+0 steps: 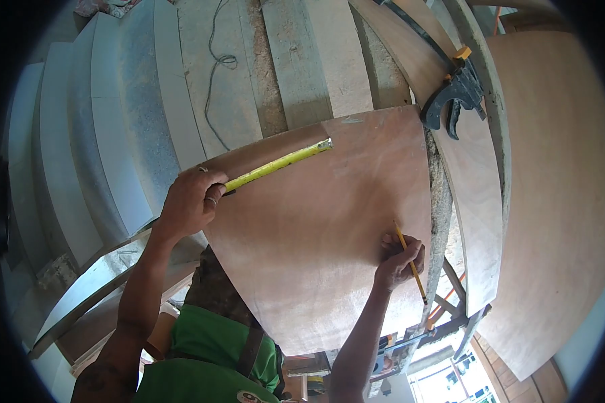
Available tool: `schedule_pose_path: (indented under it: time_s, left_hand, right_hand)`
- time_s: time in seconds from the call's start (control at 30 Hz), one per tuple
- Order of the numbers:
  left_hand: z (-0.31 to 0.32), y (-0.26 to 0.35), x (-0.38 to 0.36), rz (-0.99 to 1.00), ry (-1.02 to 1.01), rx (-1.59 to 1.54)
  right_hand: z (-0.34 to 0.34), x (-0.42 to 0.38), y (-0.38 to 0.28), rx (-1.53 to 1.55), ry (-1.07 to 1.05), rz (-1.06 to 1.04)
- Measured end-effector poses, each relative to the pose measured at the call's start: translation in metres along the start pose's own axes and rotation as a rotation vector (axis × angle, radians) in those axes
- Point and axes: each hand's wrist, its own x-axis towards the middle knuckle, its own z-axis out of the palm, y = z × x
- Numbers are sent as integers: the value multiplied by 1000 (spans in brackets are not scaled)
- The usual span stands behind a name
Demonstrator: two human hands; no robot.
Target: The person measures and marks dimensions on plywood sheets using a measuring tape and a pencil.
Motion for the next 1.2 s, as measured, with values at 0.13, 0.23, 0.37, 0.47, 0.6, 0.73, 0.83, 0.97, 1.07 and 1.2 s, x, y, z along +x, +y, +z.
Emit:
schedule_pose_path:
  time_s: [0.13,0.23,0.37,0.47,0.6,0.73,0.83,0.97,1.07,1.2]
  left_hand:
    - [-1,2,-1,0,12,9]
    - [2,3,-4,-17,35,25]
    - [5,1,-7,-23,64,47]
    - [4,3,-6,-47,29,61]
    - [5,0,-7,-25,77,67]
    - [1,3,-4,-62,30,39]
    - [1,3,-3,-57,15,35]
    - [1,1,-4,-27,23,35]
    - [1,2,-5,-17,25,44]
    - [-1,1,-4,-18,1,32]
  right_hand:
    - [1,0,-4,-22,2,-17]
    - [2,0,-3,-22,13,14]
    - [3,-1,-3,-26,20,18]
    - [5,-1,-3,-54,48,5]
    - [8,-3,-7,-74,63,9]
    - [8,-1,-6,-96,75,15]
    - [9,-2,-9,-99,73,18]
    - [9,-2,-6,-75,86,36]
    - [6,0,2,-27,76,25]
    - [10,-2,-7,-94,104,13]
